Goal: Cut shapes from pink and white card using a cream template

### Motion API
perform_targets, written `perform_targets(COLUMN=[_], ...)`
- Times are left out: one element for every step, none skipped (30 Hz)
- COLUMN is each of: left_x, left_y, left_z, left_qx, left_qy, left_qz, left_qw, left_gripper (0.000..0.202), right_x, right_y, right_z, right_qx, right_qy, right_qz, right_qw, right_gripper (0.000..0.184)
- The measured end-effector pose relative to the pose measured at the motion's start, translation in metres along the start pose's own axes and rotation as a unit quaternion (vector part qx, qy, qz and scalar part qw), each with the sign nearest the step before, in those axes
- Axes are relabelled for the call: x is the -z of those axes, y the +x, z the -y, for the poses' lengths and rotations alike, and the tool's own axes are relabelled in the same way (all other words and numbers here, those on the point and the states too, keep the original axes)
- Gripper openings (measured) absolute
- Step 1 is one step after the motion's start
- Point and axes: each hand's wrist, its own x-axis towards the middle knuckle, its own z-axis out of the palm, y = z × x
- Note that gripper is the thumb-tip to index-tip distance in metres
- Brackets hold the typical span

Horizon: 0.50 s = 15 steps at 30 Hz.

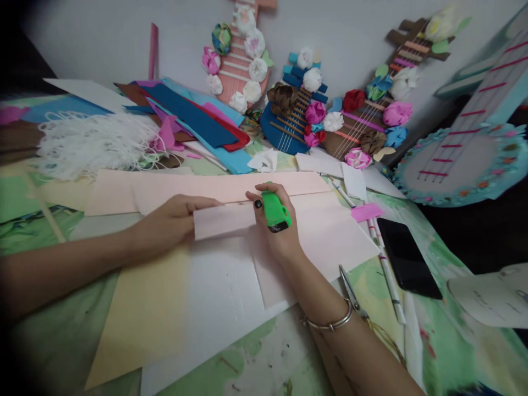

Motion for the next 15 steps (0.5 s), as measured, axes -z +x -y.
perform_targets(left_x=[0.003,0.005,0.007,0.008,0.009,0.010,0.010,0.011,0.011,0.010,0.010,0.009,0.008,0.007,0.007], left_y=[0.006,0.010,0.013,0.016,0.017,0.018,0.018,0.018,0.019,0.019,0.019,0.020,0.020,0.019,0.018], left_z=[0.001,0.003,0.005,0.008,0.010,0.012,0.014,0.015,0.016,0.017,0.018,0.019,0.019,0.020,0.020], left_qx=[0.039,0.063,0.075,0.078,0.076,0.072,0.068,0.065,0.064,0.063,0.063,0.061,0.059,0.057,0.055], left_qy=[-0.072,-0.131,-0.173,-0.200,-0.216,-0.226,-0.234,-0.240,-0.245,-0.248,-0.249,-0.246,-0.243,-0.238,-0.231], left_qz=[-0.003,-0.004,-0.002,0.000,-0.001,-0.005,-0.010,-0.016,-0.022,-0.027,-0.032,-0.038,-0.045,-0.054,-0.062], left_qw=[0.997,0.989,0.982,0.977,0.973,0.971,0.970,0.968,0.967,0.966,0.966,0.967,0.967,0.968,0.969], left_gripper=[0.020,0.020,0.021,0.023,0.025,0.025,0.024,0.022,0.020,0.018,0.016,0.016,0.016,0.017,0.018], right_x=[0.001,0.001,0.001,0.001,0.001,0.001,0.000,0.000,0.000,0.000,0.000,0.000,0.000,0.000,0.000], right_y=[0.000,0.000,0.000,0.000,0.000,0.000,0.000,0.000,0.000,0.000,0.001,0.001,0.001,0.001,0.001], right_z=[0.000,0.000,0.000,0.000,0.000,0.001,0.001,0.002,0.002,0.003,0.003,0.003,0.003,0.004,0.004], right_qx=[-0.007,-0.016,-0.024,-0.027,-0.023,-0.014,-0.003,0.008,0.017,0.024,0.028,0.031,0.033,0.031,0.026], right_qy=[0.001,0.004,0.006,0.001,-0.013,-0.036,-0.062,-0.088,-0.111,-0.129,-0.142,-0.150,-0.157,-0.161,-0.161], right_qz=[-0.002,-0.005,-0.008,-0.009,-0.010,-0.007,0.000,0.011,0.023,0.034,0.043,0.047,0.048,0.045,0.040], right_qw=[1.000,1.000,1.000,1.000,1.000,0.999,0.998,0.996,0.993,0.991,0.989,0.987,0.986,0.985,0.986], right_gripper=[0.025,0.026,0.027,0.027,0.027,0.027,0.029,0.031,0.033,0.034,0.035,0.035,0.035,0.034,0.034])
